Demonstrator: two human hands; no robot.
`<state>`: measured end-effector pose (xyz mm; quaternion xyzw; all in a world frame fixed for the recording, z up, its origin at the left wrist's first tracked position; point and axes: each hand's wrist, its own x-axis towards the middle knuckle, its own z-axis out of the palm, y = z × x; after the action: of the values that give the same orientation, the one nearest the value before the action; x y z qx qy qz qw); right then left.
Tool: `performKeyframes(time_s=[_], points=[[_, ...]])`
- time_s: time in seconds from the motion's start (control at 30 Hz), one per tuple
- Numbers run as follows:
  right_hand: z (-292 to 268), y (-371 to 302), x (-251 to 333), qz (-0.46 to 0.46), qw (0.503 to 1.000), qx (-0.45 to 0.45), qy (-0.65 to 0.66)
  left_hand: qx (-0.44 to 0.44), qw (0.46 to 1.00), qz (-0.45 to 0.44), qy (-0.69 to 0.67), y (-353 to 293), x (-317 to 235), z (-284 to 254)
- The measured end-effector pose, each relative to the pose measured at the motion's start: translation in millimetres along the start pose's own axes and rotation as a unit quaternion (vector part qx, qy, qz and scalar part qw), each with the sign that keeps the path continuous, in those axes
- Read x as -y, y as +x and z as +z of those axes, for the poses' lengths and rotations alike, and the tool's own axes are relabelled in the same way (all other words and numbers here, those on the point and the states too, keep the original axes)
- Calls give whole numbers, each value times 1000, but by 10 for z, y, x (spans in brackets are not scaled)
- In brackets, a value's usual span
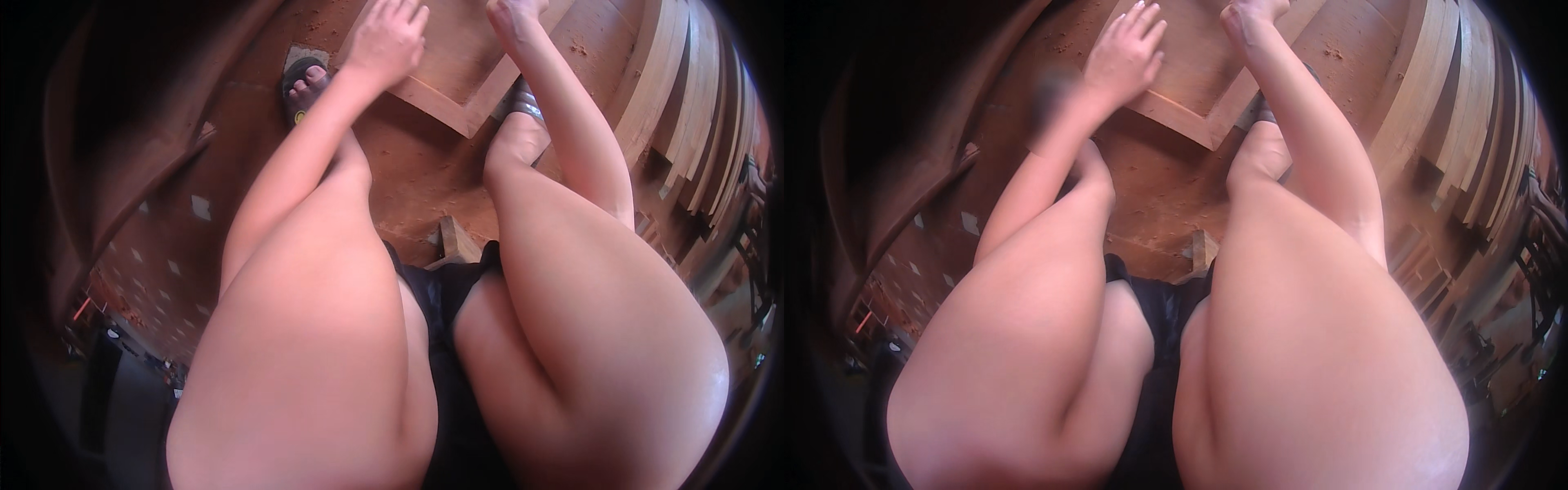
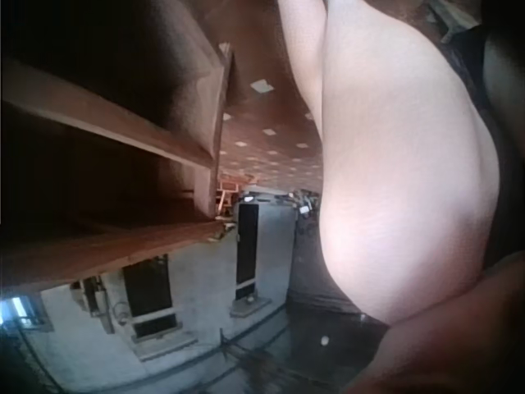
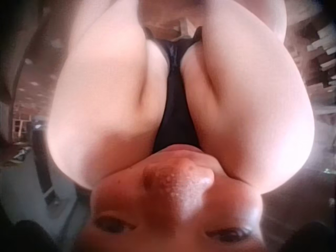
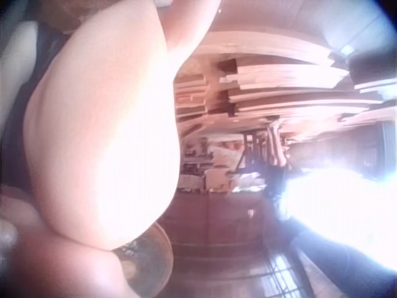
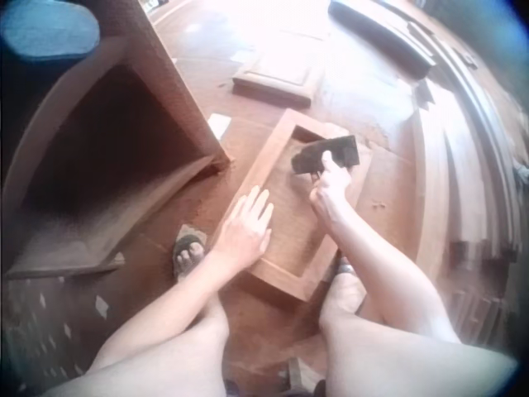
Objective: The person sits on the floor and sands a rectangular wooden frame using a sanding block. They repeatedly rub the sanding block along the edges and flat surfaces of the frame, occasionally repositioning the frame to access different areas.
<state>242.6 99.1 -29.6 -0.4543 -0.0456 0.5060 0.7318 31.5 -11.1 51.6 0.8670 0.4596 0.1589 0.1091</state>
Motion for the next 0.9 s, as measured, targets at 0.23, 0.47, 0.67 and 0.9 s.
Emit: performKeyframes(time_s=[0.23, 0.47, 0.67, 0.9], points=[[-5, -649, -72, 133, 978, 21, -161, 60, 997, -30, 50, -250, 13, 38], [141, -952, -49, 16, 980, 83, -179, -14, 998, -66, -5, -360, 44, 123], [-24, -906, -49, 87, 986, 103, -93, -34, 983, -133, -121, -318, 0, 103], [-191, -1318, -166, 237, 960, 114, -94, -26, 958, -187, -216, -358, 44, 77]])
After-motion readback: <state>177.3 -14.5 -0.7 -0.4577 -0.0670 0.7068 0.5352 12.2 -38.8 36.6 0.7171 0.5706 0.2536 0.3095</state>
